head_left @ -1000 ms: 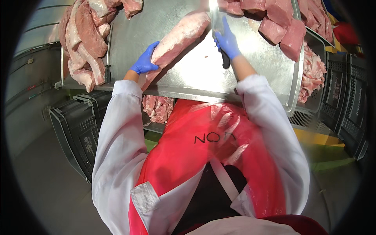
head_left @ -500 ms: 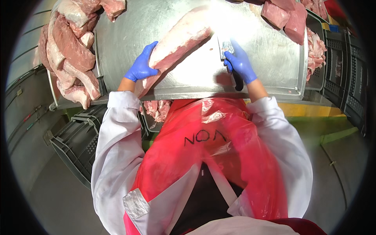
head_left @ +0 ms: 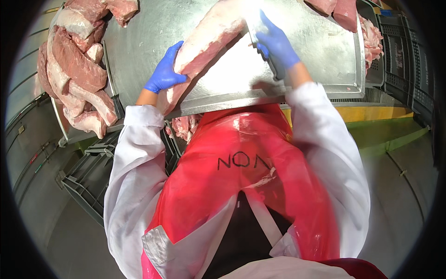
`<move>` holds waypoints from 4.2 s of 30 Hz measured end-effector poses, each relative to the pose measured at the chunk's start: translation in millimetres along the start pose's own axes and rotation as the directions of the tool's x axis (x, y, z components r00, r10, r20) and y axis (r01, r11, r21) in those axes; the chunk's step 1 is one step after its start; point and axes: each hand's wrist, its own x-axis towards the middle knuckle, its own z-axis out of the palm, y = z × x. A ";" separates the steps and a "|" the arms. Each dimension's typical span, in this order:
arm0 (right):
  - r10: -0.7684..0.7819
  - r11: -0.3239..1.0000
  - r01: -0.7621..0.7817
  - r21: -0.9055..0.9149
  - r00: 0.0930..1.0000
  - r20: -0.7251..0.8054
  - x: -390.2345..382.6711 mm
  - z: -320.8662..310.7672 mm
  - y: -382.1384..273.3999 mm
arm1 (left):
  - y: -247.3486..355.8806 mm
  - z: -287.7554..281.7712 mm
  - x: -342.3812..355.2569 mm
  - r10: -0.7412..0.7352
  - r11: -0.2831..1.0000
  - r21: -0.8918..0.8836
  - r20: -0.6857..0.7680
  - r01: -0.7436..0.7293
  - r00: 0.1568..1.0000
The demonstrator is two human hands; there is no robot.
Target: The person uses a knife to trim and cut large pieces of raw meat on a stainless steel table. They repeatedly slice off fat and trim the edges of the meat, placing the cut pieces into a metal tray. The person handles the meat with gloved hands and uses a knife for precise cutting.
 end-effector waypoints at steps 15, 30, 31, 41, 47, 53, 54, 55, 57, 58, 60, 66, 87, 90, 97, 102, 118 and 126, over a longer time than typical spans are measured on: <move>0.085 0.906 -0.013 -0.422 0.985 0.152 -163.2 -30.6 46.5 | -0.5 -10.6 2.0 -0.028 0.999 -0.042 0.013 0.028 1.000; -0.113 0.992 0.113 0.051 0.993 0.011 -50.5 -131.4 -8.3 | 131.1 127.5 122.4 0.079 0.623 0.767 -0.258 0.155 0.963; -0.095 0.995 0.094 0.031 0.995 0.021 -44.0 -132.1 -4.9 | 138.8 129.7 123.6 0.091 0.603 0.777 -0.291 0.180 0.952; -0.051 0.987 0.072 -0.144 0.988 0.142 12.1 -116.4 -6.4 | 130.4 138.8 131.8 -0.015 0.759 0.570 -0.468 0.315 0.883; -0.156 0.927 0.256 -0.274 0.928 0.338 70.5 -55.5 -0.2 | 120.7 109.6 129.8 -0.059 0.965 0.172 -0.599 0.200 0.798; -0.059 0.695 0.467 -0.547 0.795 0.604 56.0 -83.4 -8.0 | 112.1 93.5 130.0 -0.106 0.961 0.156 -0.552 0.227 0.827; -0.065 0.699 0.481 -0.529 0.780 0.623 56.5 -88.2 -5.1 | 117.2 88.0 125.4 -0.117 0.960 0.155 -0.538 0.234 0.835; -0.064 0.705 0.474 -0.527 0.783 0.618 51.4 -95.4 -1.3 | 120.4 87.0 128.8 -0.117 0.963 0.153 -0.502 0.221 0.857; -0.073 0.701 0.467 -0.539 0.799 0.597 53.4 -88.5 6.8 | 122.9 80.0 133.0 -0.097 0.971 0.149 -0.474 0.189 0.875; -0.089 0.692 0.473 -0.545 0.805 0.586 62.3 -63.6 -3.5 | 124.1 74.5 132.3 -0.090 0.972 0.152 -0.465 0.180 0.880; -0.094 0.679 0.466 -0.567 0.821 0.562 76.7 -51.9 -16.1 | 125.3 65.2 141.3 -0.105 0.989 0.048 -0.455 0.142 0.884; -0.035 0.738 0.471 -0.484 0.743 0.668 91.1 -81.4 2.5 | 82.1 22.1 133.4 -0.176 0.984 -0.045 -0.369 0.172 0.912; 0.039 0.916 0.173 -0.361 0.859 0.510 15.1 19.8 7.7 | 156.3 -70.9 103.0 0.047 0.992 0.126 -0.404 0.004 0.914; 0.094 0.934 0.051 -0.353 0.920 0.380 36.4 10.1 -7.3 | 94.2 -89.8 43.2 -0.085 0.914 0.346 -0.345 0.211 0.935; -0.034 0.969 0.078 -0.235 0.982 0.186 77.1 10.4 -25.5 | 79.0 39.6 34.4 0.030 0.466 0.820 -0.390 0.333 0.920; -0.038 0.994 0.071 -0.088 0.943 0.330 74.6 69.7 -33.6 | 36.1 49.2 51.3 0.101 0.763 0.607 -0.452 0.222 0.886; 0.030 0.839 0.223 -0.497 0.892 0.450 28.8 71.9 60.1 | 129.2 63.7 94.0 -0.088 0.990 -0.046 -0.936 0.130 0.342; 0.077 0.812 0.206 -0.546 0.889 0.451 34.1 115.5 57.6 | 146.4 32.7 75.7 -0.015 0.997 -0.032 -0.972 -0.071 0.234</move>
